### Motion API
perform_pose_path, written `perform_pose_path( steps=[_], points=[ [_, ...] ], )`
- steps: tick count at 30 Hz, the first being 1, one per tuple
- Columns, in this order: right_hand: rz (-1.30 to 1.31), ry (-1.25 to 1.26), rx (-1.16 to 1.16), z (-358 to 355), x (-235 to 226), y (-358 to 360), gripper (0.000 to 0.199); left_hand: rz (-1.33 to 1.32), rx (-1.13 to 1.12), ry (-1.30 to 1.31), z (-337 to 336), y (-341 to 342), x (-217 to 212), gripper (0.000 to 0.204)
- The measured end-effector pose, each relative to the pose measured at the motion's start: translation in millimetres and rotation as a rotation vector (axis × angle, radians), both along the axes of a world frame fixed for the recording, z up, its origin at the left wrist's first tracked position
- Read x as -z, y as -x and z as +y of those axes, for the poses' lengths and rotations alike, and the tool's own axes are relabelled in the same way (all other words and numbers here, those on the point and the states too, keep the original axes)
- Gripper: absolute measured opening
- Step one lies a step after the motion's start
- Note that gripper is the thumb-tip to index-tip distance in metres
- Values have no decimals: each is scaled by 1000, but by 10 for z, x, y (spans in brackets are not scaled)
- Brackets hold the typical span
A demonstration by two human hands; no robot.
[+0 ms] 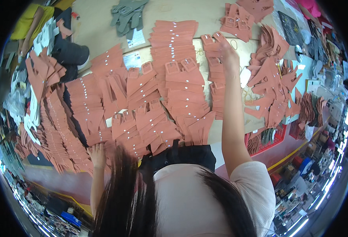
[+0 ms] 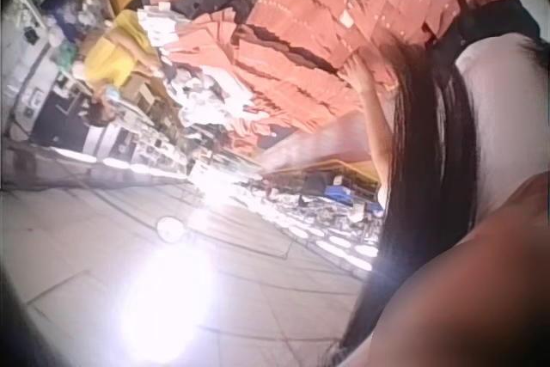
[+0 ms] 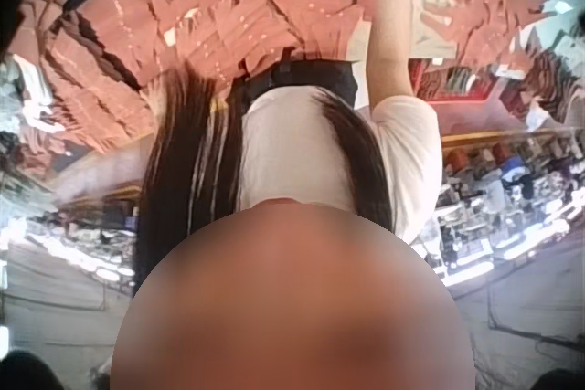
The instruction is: The person sorts and stacks pink fabric pieces with white dots on a table. They repeatedly pick up pieces, align them, and place them into neat piles while occasionally adjusting the arrangement.
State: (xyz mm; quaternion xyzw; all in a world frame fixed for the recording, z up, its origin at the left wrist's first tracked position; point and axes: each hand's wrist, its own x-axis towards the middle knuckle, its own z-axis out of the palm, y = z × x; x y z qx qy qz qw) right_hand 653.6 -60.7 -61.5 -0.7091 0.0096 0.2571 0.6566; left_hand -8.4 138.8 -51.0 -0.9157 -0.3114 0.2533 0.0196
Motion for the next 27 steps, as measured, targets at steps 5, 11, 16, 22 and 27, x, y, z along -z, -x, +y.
perform_pose_path(
  steps=[5, 11, 16, 22, 27],
  points=[
    [-699, 601, -421, -191, -76, 1169, 51, -10, -22, 21, -4, 6, -14, 43],
    [-852, 696, -350, -117, -64, 1511, 40, -86, -36, 16, -27, -14, -51, 43],
    [-687, 656, -336, -48, -256, 1474, 22, -41, -53, 38, -26, -27, -73, 40],
    [-685, 365, -248, 17, -501, 1535, 16, -42, 1, -66, -70, -171, -184, 41],
    [-574, 360, -254, -36, -793, 1576, 14, -205, -115, 84, -316, -924, -238, 37]
  ],
)
